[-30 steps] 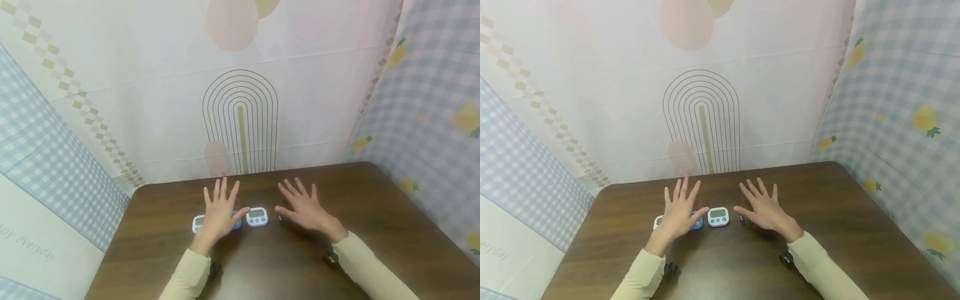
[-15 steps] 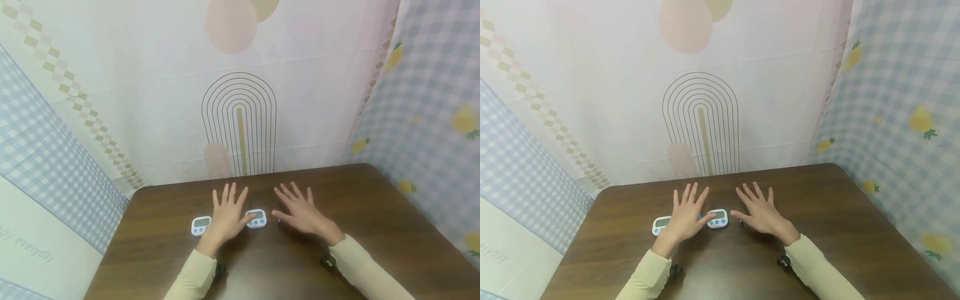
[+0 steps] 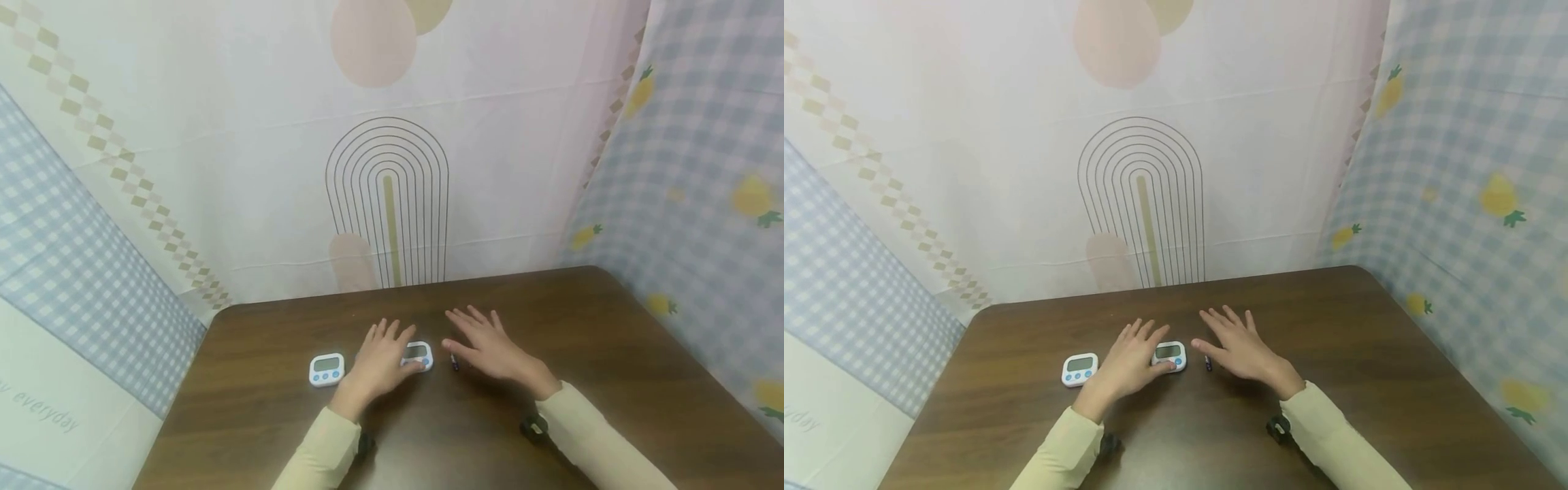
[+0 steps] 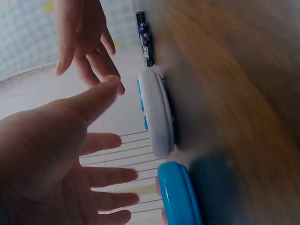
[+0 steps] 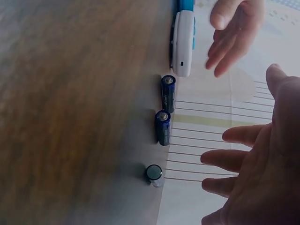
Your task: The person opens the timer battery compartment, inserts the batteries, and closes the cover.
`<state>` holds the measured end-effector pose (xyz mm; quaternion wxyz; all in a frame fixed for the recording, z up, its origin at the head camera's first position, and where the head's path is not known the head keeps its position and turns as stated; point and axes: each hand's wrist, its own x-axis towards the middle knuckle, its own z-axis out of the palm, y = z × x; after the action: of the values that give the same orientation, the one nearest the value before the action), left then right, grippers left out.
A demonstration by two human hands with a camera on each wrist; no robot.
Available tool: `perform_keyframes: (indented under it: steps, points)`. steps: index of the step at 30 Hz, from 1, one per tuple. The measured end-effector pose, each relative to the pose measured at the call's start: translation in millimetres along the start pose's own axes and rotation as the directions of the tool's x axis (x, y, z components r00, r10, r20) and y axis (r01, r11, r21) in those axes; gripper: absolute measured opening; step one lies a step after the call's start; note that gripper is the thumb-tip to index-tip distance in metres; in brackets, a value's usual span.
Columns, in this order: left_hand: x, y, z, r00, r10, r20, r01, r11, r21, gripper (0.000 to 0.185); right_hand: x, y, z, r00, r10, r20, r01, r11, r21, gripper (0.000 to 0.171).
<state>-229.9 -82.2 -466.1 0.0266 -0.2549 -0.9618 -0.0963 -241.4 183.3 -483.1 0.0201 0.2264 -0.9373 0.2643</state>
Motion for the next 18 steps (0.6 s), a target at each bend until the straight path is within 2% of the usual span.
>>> perform_keyframes:
  steps: [4, 12, 18]
  points:
    - [3.4, 5.0, -1.2, 0.999, 0.032, 0.01, -0.033, 0.999, 0.022, 0.073, 1.3, -2.4, -3.7, 1.0, 0.013, 0.008, -0.013, 0.999, 0.038, 0.071]
    - [11.9, 10.4, 1.1, 0.999, 0.022, 0.038, -0.024, 0.999, 0.045, 0.065, 10.4, -8.4, -7.6, 0.999, 0.036, 0.037, -0.038, 0.998, 0.055, 0.07]
    - [11.8, 15.1, 2.4, 0.996, 0.028, 0.081, -0.033, 0.998, 0.057, 0.065, 10.0, -9.0, -3.8, 0.995, 0.065, 0.08, -0.072, 0.993, 0.092, 0.07]
